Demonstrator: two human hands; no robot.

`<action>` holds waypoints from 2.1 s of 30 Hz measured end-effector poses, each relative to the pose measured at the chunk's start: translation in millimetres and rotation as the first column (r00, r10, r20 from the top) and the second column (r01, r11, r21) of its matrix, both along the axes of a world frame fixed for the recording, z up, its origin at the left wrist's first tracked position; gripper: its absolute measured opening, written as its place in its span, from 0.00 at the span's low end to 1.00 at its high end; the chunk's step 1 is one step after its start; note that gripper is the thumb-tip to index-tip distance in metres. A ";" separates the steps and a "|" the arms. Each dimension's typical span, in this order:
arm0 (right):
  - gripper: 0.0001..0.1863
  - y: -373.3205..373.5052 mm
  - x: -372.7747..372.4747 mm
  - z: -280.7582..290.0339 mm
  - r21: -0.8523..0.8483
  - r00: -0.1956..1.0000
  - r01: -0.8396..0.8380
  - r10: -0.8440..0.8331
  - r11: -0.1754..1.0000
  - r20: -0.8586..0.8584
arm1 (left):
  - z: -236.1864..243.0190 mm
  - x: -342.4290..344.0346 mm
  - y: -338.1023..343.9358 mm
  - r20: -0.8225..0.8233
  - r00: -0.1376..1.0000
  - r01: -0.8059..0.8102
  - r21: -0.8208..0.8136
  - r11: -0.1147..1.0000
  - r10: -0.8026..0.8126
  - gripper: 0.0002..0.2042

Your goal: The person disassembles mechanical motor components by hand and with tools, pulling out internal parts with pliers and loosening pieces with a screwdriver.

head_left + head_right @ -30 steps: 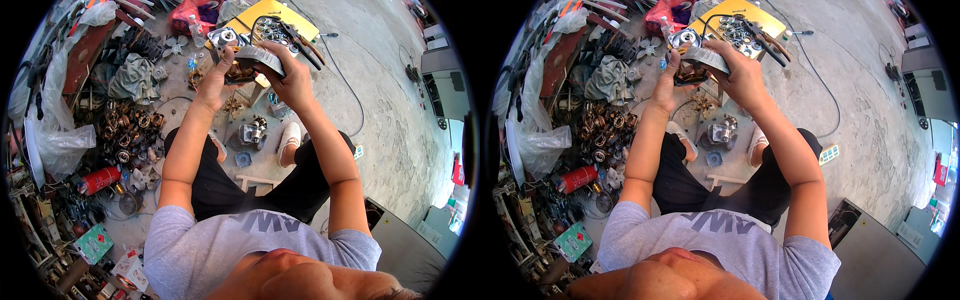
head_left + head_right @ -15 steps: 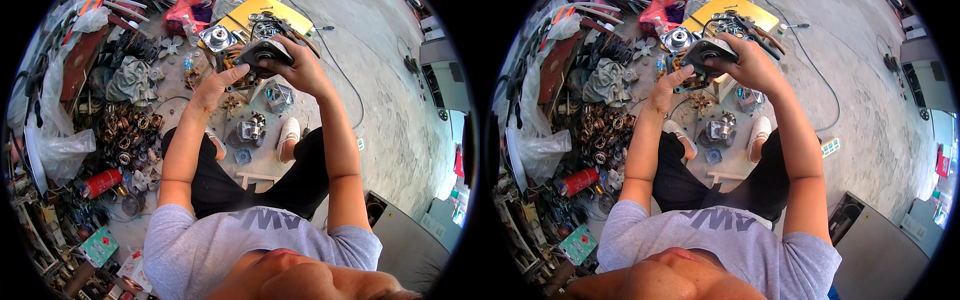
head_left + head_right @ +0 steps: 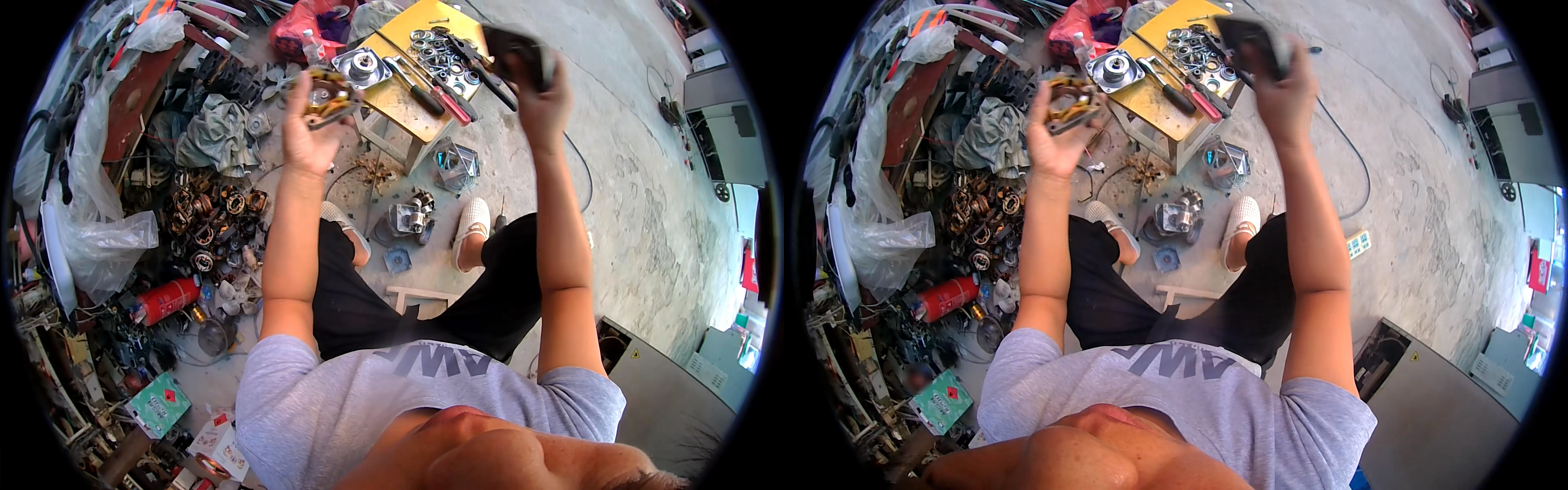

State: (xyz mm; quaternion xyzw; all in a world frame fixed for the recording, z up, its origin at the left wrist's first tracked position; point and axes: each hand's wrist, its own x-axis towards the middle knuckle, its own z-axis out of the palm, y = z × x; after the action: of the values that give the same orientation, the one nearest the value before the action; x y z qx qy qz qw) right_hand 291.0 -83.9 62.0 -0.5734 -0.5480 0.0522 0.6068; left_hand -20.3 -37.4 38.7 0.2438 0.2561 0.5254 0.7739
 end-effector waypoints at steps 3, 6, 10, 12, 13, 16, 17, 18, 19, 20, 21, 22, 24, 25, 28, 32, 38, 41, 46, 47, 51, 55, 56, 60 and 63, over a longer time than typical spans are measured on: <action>0.16 1.1 22.1 6.9 -0.077 0.856 -0.177 0.115 0.981 -0.504 | 1.0 -32.9 6.9 0.200 0.978 0.054 0.055 0.997 -0.064 0.23; 0.20 7.6 18.3 -4.2 -0.281 0.665 -0.362 0.036 0.889 -0.746 | 0.7 -40.9 9.4 0.269 0.957 0.097 0.056 0.994 -0.109 0.26; 0.21 13.1 -19.6 -11.4 -0.558 0.898 -0.379 0.146 0.738 -0.416 | -4.1 -37.5 7.7 0.179 0.979 0.083 0.058 0.995 -0.093 0.35; 0.21 25.0 -19.9 -40.1 -0.636 0.935 -0.355 0.245 0.685 -0.257 | -0.7 -24.1 4.7 0.092 0.992 0.083 0.061 0.995 -0.088 0.41; 0.21 25.2 -31.6 -36.7 -0.658 0.946 -0.319 0.275 0.682 -0.174 | -4.2 -25.2 5.5 0.131 0.983 0.122 0.074 0.990 -0.131 0.42; 0.23 26.2 -56.6 -32.4 -0.710 0.958 -0.142 0.277 0.690 0.078 | -4.6 -18.8 1.3 0.137 0.982 0.118 0.079 0.990 -0.128 0.46; 0.22 24.6 -61.4 -30.7 -0.686 0.947 -0.100 0.281 0.721 0.158 | 0.6 -9.6 -2.4 0.150 0.986 0.064 0.046 0.997 -0.070 0.47; 0.21 25.4 -64.7 -32.5 -0.687 0.938 -0.072 0.283 0.723 0.199 | 2.2 -6.9 -3.4 0.176 0.980 0.086 0.033 0.996 -0.091 0.48; 0.20 26.1 -68.3 -33.3 -0.687 0.928 -0.044 0.284 0.725 0.241 | 3.0 -7.3 -3.6 0.203 0.973 0.109 0.021 0.994 -0.111 0.48; 0.20 27.3 -71.0 -32.5 -0.693 0.923 -0.019 0.278 0.721 0.265 | -2.3 -10.1 -0.6 0.290 0.946 0.149 0.009 0.989 -0.145 0.49; 0.20 27.6 -73.3 -29.9 -0.700 0.916 0.010 0.274 0.714 0.292 | -5.6 -11.8 -0.6 0.316 0.933 0.178 0.018 0.984 -0.175 0.49; 0.20 28.0 -75.4 -28.1 -0.706 0.908 0.038 0.270 0.708 0.320 | -8.4 -13.2 -0.6 0.340 0.918 0.208 0.028 0.978 -0.205 0.49; 0.20 27.5 -77.6 -26.6 -0.646 0.893 0.091 0.226 0.758 0.390 | -8.9 -12.5 -1.7 0.408 0.883 0.243 0.025 0.970 -0.232 0.49; 0.19 27.1 -77.3 -26.2 -0.614 0.883 0.119 0.200 0.781 0.425 | -7.6 -10.7 -2.5 0.382 0.900 0.228 0.004 0.974 -0.212 0.49; 0.16 25.7 -77.7 -28.7 -0.523 0.875 0.128 0.153 0.842 0.460 | -5.7 -6.9 -3.8 0.292 0.940 0.193 -0.030 0.981 -0.176 0.51; 0.14 19.4 -79.5 -20.8 -0.470 0.886 0.093 0.142 0.878 0.442 | -4.5 -1.2 -3.4 0.164 0.970 0.179 0.007 0.984 -0.177 0.52; 0.13 13.3 -75.8 -12.8 -0.405 0.888 0.074 0.124 0.911 0.443 | -8.2 5.4 -2.6 0.014 0.990 0.140 0.016 0.990 -0.140 0.52; 0.13 10.4 -75.9 -9.8 -0.421 0.894 0.052 0.145 0.906 0.423 | -9.7 6.6 -3.7 -0.004 0.996 0.088 0.000 0.996 -0.088 0.52; 0.11 13.5 -67.4 -13.2 -0.323 0.901 0.015 0.127 0.946 0.415 | -11.8 1.8 -3.8 -0.073 0.995 0.071 0.049 0.996 -0.067 0.52; 0.11 14.4 -66.6 -12.8 -0.300 0.906 0.001 0.127 0.954 0.404 | -13.1 -2.3 -3.5 -0.108 0.992 0.080 0.082 0.993 -0.071 0.51; 0.15 13.1 -74.7 -8.1 -0.408 0.970 -0.174 0.228 0.896 0.089 | -6.9 -10.1 -9.7 -0.189 0.982 0.036 0.127 0.991 -0.012 0.46; 0.26 6.2 -100.1 -6.9 -0.467 0.761 -0.634 0.392 0.616 -0.517 | 13.7 -5.5 -34.4 -0.303 0.953 0.059 0.195 0.979 0.003 0.39; 0.27 3.0 -108.2 -8.1 -0.472 0.709 -0.690 0.384 0.549 -0.591 | 13.8 -6.0 -39.2 -0.323 0.946 0.109 0.219 0.970 -0.034 0.36; 0.21 -4.8 -123.1 -9.3 -0.254 0.540 -0.751 0.347 0.609 -0.766 | 12.5 -1.3 -53.2 -0.435 0.900 0.103 0.188 0.977 -0.011 0.32; 0.19 -14.3 -130.8 -2.7 -0.033 0.330 -0.782 0.368 0.623 -0.870 | 14.3 -12.5 -43.5 -0.262 0.963 0.103 0.121 0.987 -0.069 0.32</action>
State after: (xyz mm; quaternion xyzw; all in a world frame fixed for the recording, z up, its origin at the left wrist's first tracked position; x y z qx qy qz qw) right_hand 160.1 -98.2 59.3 -0.3640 -0.3556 0.6471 0.5677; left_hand -32.8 -80.9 53.0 0.3719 0.3077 0.4711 0.7383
